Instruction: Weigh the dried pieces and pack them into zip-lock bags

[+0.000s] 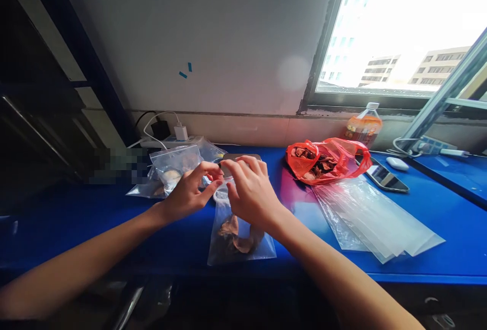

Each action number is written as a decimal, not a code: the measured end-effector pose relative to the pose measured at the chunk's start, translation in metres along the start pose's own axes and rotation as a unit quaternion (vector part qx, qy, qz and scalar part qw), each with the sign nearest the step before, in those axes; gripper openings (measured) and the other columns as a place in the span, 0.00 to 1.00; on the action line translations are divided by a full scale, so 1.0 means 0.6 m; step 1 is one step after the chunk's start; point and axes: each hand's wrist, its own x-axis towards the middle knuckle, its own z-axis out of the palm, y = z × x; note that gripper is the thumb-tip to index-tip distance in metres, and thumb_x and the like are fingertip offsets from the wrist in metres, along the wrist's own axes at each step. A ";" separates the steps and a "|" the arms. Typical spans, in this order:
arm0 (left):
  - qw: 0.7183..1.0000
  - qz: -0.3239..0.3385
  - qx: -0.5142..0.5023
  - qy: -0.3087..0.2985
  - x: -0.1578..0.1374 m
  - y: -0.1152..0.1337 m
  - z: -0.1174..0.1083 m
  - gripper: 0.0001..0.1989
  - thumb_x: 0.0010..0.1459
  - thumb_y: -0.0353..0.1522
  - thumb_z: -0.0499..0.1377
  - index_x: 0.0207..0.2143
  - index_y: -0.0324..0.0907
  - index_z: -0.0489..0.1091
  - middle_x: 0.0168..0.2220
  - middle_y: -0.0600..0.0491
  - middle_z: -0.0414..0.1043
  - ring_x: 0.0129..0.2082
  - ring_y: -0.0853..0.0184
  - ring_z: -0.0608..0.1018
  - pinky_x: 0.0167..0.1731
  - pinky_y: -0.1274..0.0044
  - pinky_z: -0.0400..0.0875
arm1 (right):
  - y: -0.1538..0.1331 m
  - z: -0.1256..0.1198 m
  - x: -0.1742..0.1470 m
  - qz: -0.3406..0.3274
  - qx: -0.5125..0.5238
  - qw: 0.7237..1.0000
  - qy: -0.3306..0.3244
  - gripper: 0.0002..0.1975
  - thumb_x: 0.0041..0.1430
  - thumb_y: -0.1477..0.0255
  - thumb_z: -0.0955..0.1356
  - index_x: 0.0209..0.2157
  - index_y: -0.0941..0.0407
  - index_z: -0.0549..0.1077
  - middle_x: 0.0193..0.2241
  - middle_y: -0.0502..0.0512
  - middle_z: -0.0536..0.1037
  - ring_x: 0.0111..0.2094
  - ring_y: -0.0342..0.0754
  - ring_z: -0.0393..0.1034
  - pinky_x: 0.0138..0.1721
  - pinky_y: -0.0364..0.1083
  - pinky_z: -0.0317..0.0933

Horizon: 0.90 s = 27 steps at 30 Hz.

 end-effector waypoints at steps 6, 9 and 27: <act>0.998 0.025 0.043 0.023 -0.009 0.006 0.012 0.07 0.60 0.31 0.57 0.41 0.46 0.62 0.34 0.55 0.72 0.33 0.68 0.76 0.33 0.76 0.72 | -0.004 0.008 -0.005 0.031 0.045 0.998 -0.033 0.15 0.56 0.80 0.62 0.45 0.54 0.64 0.36 0.53 0.77 0.41 0.50 0.67 0.45 0.51 0.54; 0.999 0.001 0.046 0.017 -0.007 0.005 0.011 0.08 0.60 0.33 0.57 0.43 0.45 0.62 0.34 0.54 0.72 0.33 0.68 0.76 0.32 0.75 0.72 | -0.001 0.011 -0.006 0.042 0.057 0.997 -0.028 0.14 0.56 0.80 0.61 0.44 0.54 0.64 0.32 0.51 0.77 0.38 0.49 0.68 0.43 0.50 0.54; 0.995 0.073 0.063 -0.034 0.002 0.012 0.001 0.05 0.61 0.29 0.54 0.32 0.42 0.69 0.33 0.52 0.72 0.34 0.66 0.73 0.37 0.74 0.67 | -0.013 0.002 -0.006 0.059 0.053 0.996 -0.027 0.15 0.56 0.80 0.61 0.45 0.55 0.62 0.32 0.53 0.76 0.34 0.49 0.69 0.38 0.48 0.59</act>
